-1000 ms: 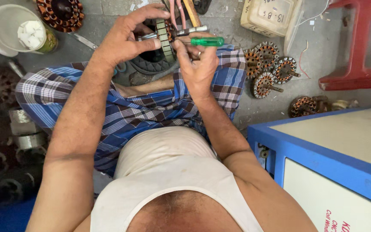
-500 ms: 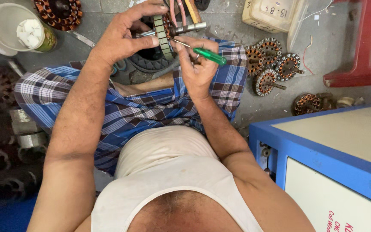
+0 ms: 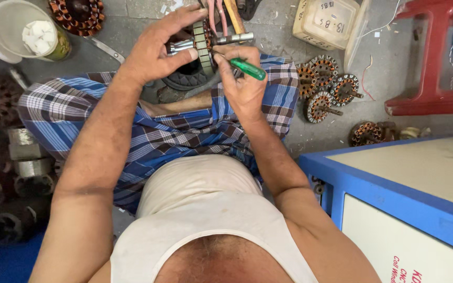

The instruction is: The person inserts small white paper insulators into the slots of a fan motor stator and adjusts the metal components by hand and using a screwdriver.

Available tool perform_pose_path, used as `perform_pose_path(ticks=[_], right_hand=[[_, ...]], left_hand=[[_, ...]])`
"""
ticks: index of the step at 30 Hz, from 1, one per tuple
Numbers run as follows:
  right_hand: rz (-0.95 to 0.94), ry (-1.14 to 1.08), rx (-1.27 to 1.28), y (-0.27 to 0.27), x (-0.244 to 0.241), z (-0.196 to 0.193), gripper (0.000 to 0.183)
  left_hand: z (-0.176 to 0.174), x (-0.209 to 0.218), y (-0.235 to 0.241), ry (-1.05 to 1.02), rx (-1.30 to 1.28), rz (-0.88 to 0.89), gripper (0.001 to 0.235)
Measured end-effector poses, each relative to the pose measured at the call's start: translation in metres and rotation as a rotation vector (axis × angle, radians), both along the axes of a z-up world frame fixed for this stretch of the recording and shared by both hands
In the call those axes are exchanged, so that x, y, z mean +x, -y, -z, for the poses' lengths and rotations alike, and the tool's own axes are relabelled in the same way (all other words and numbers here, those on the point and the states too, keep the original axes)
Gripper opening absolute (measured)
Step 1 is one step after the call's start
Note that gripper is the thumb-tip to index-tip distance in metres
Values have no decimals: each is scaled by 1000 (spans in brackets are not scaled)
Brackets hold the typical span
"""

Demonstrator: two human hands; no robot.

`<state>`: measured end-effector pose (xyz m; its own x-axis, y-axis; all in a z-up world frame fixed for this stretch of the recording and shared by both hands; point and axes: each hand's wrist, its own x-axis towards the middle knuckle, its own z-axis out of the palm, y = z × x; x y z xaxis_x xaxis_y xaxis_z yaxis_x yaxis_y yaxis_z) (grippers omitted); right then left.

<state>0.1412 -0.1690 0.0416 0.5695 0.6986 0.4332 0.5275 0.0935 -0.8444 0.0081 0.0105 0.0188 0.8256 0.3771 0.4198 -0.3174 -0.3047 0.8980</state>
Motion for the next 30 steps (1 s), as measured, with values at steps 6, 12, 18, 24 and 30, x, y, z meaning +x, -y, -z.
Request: perform_pose_path(ticks=[6,12,18,24,30], right_hand=[[-43,-73,40,0,13,2,22],[-132,-89,51,-11,21,-6,27],[-123,192,-85,-19,24,-15,32],[-176,257,-114,-21,31,-12,26],[-232,114,-159,-28,49,-7,35]], left_hand=[[2,-4,10,110,306,-239,54],[24,3,8,114,379,-246,57],[37,3,6,114,367,-242,55],[35,5,2,92,478,-250,56],[26,4,5,104,494,-266,56]])
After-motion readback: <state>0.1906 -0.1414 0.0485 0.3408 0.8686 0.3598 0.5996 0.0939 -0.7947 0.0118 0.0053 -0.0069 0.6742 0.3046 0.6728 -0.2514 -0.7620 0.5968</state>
